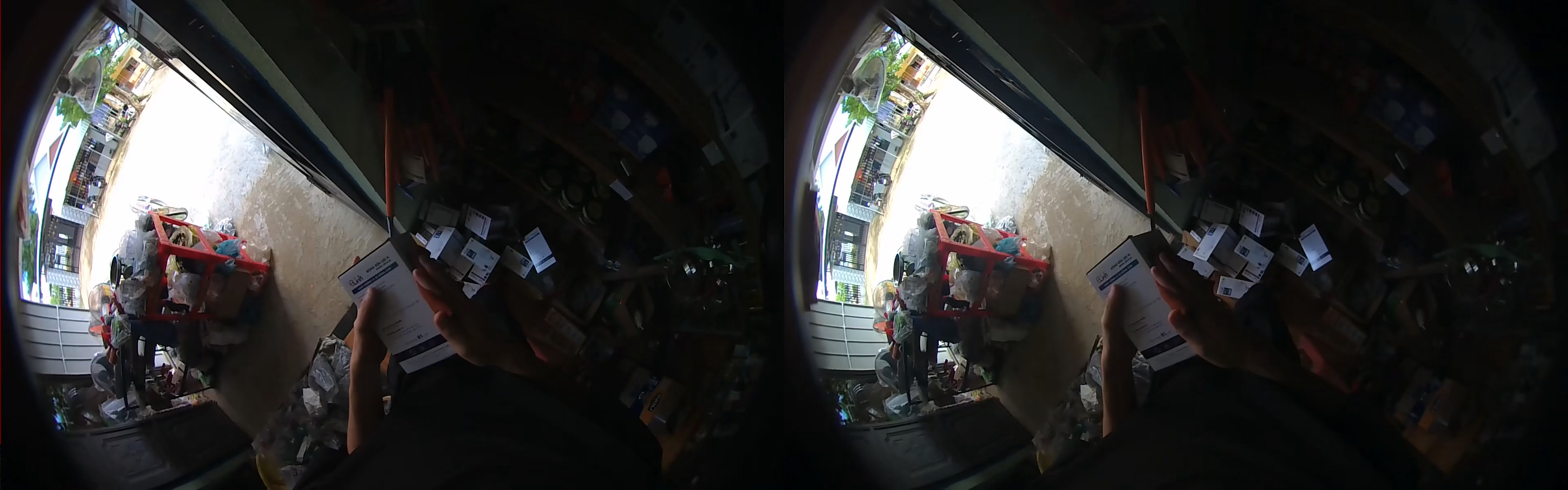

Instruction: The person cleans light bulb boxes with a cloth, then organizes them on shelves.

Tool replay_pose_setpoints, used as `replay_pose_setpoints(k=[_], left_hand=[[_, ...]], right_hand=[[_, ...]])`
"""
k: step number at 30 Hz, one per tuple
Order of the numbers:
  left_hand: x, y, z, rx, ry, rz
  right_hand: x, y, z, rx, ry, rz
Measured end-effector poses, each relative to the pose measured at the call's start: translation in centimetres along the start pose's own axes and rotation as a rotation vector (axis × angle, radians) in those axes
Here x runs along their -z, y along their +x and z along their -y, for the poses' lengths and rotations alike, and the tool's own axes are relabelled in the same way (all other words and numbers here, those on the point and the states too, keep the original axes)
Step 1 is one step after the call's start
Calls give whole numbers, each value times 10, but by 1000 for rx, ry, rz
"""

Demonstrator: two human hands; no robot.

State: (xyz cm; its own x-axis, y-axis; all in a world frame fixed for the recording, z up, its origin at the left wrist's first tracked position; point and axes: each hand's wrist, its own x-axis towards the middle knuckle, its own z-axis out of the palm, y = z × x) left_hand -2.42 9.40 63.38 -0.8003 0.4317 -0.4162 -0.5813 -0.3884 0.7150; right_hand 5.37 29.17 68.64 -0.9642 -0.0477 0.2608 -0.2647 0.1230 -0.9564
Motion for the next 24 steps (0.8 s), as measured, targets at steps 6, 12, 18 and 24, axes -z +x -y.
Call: replay_pose_setpoints(k=[6, 12, 18, 24], left_hand=[[-11, -21, 5, 100, -27, 89], [12, -27, 27, 17, -108, 14], [14, -29, 34, -198, -276, -61], [25, -31, 20, -537, -493, -191]], right_hand=[[13, 37, -3, 330, -341, 152], [7, 48, -16, 127, -159, -8], [-7, 41, -14, -84, 81, -121], [9, 40, -35, -571, 979, -233]])
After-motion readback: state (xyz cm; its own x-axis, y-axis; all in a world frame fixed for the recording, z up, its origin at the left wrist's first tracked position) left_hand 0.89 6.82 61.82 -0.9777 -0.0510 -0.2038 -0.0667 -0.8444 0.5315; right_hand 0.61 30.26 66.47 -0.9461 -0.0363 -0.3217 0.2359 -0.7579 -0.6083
